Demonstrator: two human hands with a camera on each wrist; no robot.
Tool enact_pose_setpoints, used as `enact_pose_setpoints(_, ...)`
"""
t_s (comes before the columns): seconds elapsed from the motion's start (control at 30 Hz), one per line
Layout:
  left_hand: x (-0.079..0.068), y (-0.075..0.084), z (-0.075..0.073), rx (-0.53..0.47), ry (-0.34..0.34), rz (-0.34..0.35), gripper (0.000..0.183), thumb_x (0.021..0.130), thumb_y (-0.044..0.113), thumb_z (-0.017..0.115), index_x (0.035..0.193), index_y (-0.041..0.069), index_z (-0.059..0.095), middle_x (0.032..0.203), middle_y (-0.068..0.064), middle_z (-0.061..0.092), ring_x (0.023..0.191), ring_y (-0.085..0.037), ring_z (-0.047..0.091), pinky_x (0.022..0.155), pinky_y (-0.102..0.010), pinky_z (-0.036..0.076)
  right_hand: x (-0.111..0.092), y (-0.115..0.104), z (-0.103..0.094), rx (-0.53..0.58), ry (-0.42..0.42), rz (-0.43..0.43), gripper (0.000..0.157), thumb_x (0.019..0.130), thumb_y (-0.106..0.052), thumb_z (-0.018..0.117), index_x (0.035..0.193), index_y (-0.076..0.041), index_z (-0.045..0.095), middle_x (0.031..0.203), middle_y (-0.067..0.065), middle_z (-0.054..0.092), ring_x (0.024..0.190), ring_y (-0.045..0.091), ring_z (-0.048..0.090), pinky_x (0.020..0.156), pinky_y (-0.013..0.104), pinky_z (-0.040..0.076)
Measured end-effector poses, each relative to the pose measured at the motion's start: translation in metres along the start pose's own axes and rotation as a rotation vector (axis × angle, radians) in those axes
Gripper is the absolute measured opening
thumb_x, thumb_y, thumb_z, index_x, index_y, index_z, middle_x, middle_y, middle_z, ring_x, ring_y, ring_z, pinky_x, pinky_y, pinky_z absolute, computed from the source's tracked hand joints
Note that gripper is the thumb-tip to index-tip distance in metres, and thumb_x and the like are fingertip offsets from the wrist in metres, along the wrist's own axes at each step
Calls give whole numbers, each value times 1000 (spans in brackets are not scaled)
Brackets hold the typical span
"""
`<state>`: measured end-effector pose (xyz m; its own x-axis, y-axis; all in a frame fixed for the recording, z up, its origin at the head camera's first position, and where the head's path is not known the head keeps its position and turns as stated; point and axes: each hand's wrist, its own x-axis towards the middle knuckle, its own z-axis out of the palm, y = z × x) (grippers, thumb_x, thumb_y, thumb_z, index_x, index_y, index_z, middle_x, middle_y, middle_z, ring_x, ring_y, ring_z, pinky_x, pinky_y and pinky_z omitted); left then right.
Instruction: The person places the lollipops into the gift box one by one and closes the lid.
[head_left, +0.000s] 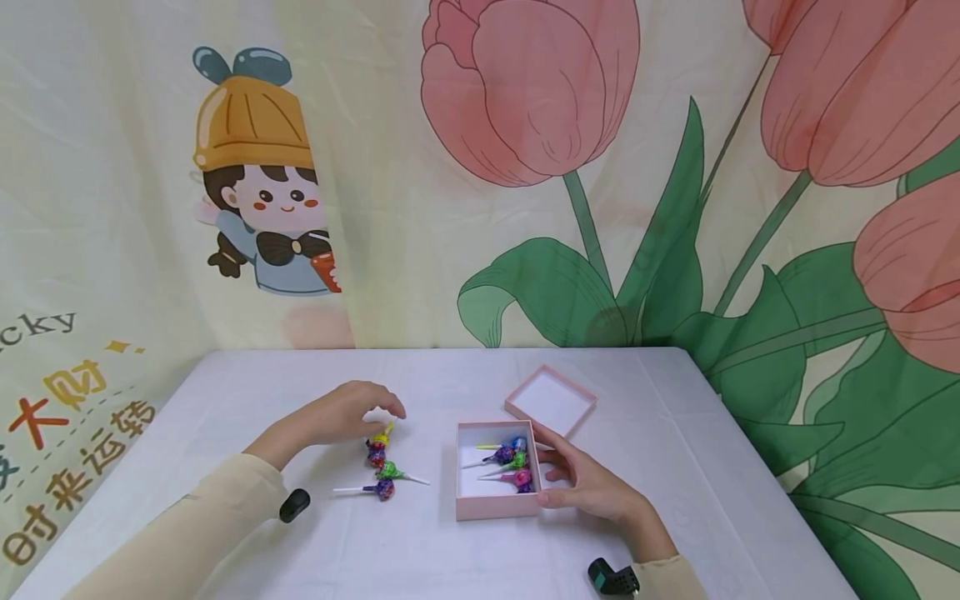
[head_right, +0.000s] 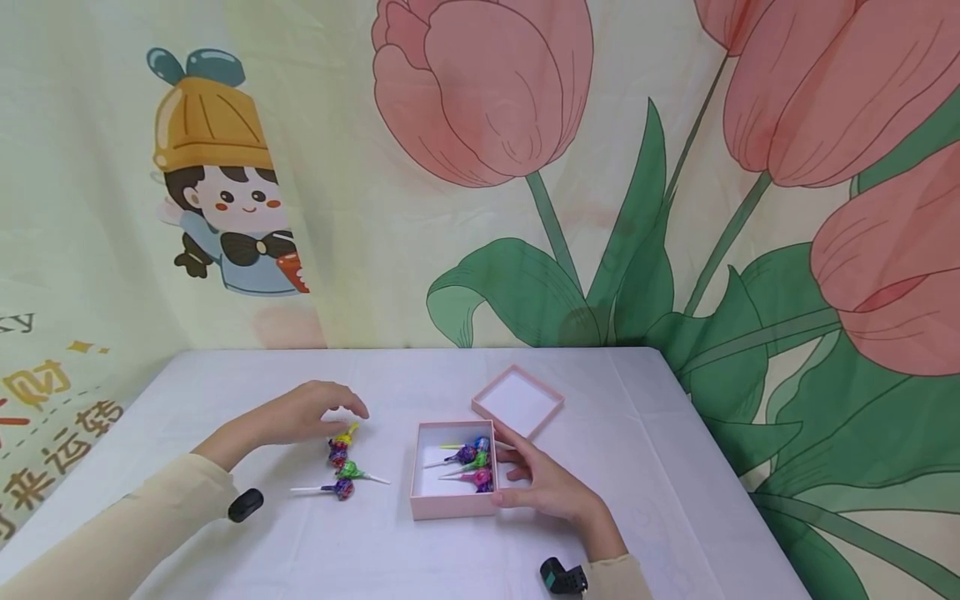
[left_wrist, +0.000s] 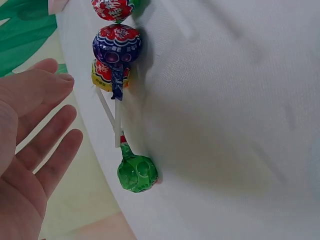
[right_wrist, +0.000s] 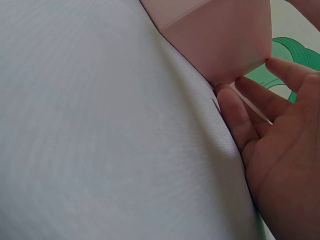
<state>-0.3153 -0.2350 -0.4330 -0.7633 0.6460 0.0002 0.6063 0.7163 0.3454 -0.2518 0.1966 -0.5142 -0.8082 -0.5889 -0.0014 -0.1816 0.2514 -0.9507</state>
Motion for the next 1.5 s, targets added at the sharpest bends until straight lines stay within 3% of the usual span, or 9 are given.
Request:
enact_pose_setpoints(0.2, 0, 1, 1, -6, -56, -46, 27, 96, 5, 77, 117, 22, 79, 122, 6, 74, 126, -31, 63, 110, -60, 48, -1, -1, 0, 0, -1, -5, 102, 91, -34, 85, 170, -29, 22, 174, 8, 27, 148, 32, 42, 109, 25, 45)
enact_pose_setpoints(0.4, -1, -3, 6, 7, -93, -28, 30, 96, 1, 75, 115, 25, 79, 121, 9, 74, 126, -30, 63, 110, -59, 47, 0, -2, 0, 2, 0, 6, 100, 92, -33, 84, 170, -30, 22, 174, 8, 27, 149, 31, 42, 110, 26, 45)
enact_pose_setpoints(0.7, -1, -1, 7, 17, -87, -37, 27, 97, 3, 75, 113, 23, 80, 114, 10, 76, 118, -26, 63, 107, -57, 49, -1, -3, 0, 11, 14, 4, 102, 90, -32, 85, 170, -26, 22, 173, 9, 29, 152, 33, 40, 113, 27, 44)
enact_pose_setpoints(0.93, 5, 0, 15, 59, -75, -21, 18, 98, 14, 77, 111, 25, 80, 108, 14, 75, 112, -22, 61, 103, -53, 51, -1, -1, -1, 14, 10, 3, 102, 91, -31, 85, 171, -26, 22, 173, 9, 29, 152, 33, 39, 114, 28, 44)
enact_pose_setpoints(1.2, 12, 1, 20, 52, -89, -31, 18, 98, 15, 77, 113, 23, 79, 106, 13, 73, 103, -17, 62, 102, -51, 52, -1, -3, 0, 8, -4, 0, 100, 92, -32, 84, 170, -29, 21, 174, 8, 27, 149, 31, 41, 111, 27, 45)
enact_pose_setpoints(1.5, 12, 3, 20, 16, -81, 28, 16, 97, 10, 77, 110, 20, 78, 95, 13, 68, 90, -14, 60, 90, -40, 53, -1, -5, 2, 14, 6, 9, 99, 92, -30, 84, 170, -29, 22, 173, 7, 28, 149, 32, 41, 111, 28, 45)
